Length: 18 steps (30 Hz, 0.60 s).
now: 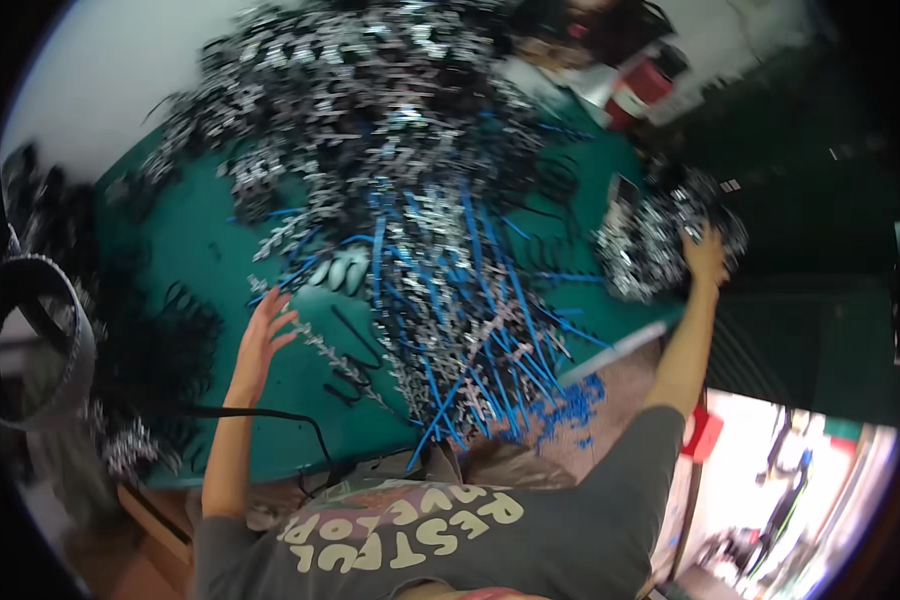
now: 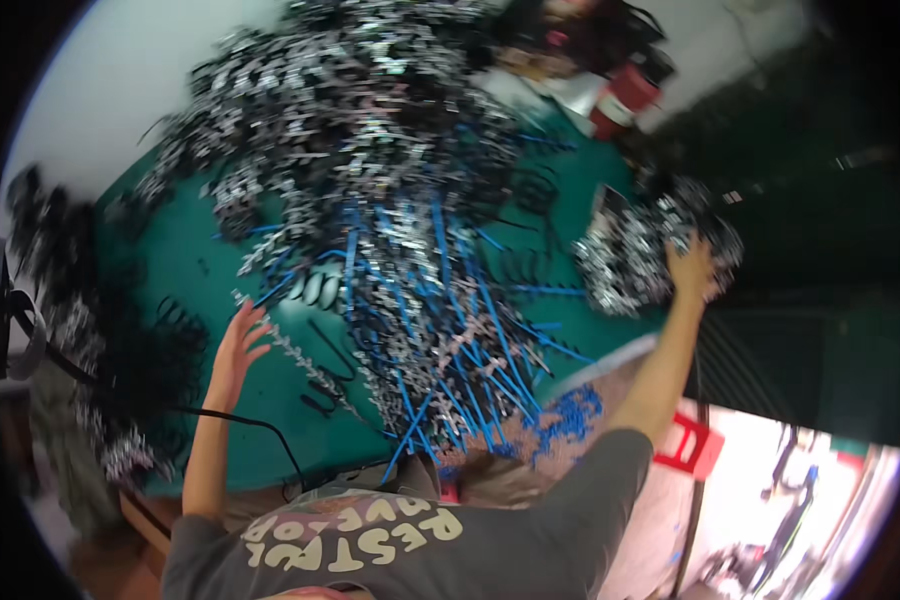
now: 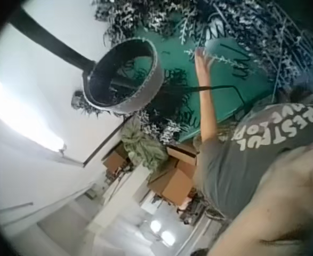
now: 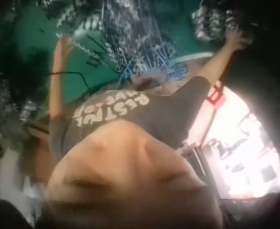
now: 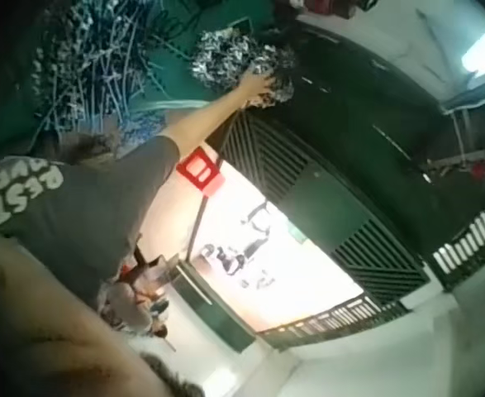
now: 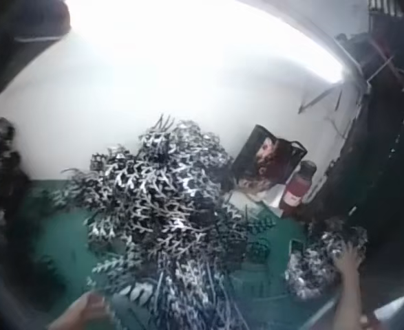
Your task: The person repeatedly gathers flexible patterned strips from the table and rolls them together into bundles by hand.
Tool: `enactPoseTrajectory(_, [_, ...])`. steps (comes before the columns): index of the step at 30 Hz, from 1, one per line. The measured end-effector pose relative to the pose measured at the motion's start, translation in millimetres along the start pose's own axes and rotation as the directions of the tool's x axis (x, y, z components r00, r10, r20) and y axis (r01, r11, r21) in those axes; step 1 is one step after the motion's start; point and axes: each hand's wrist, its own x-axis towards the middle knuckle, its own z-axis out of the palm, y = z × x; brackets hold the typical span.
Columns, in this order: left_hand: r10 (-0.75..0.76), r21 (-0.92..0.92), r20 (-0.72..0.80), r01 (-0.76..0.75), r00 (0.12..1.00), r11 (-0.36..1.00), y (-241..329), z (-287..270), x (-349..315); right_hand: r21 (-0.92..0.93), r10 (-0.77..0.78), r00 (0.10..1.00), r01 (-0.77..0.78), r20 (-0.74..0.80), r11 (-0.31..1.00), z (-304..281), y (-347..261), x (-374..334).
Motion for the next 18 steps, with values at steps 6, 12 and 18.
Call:
enactPoseTrajectory(6, [0.385,0.531,0.06,-0.356,0.921,0.769,27.5,-3.1,76.3,-0.108,-0.223,0.874,0.195,-0.432,0.975,-53.7,-123.5,-32.6])
enactPoseTrajectory(12, [0.53,0.928,0.188,-0.326,0.827,0.179,53.4,49.4,156.7,0.71,-0.736,0.662,0.586,-0.141,0.39,-102.8,-359.1,-158.0])
enactPoseTrajectory(18, [0.619,0.77,0.306,-0.57,0.723,0.286,74.5,23.0,169.3,0.532,-0.518,0.771,0.633,-0.369,0.563,-59.1,-447.1,-188.9])
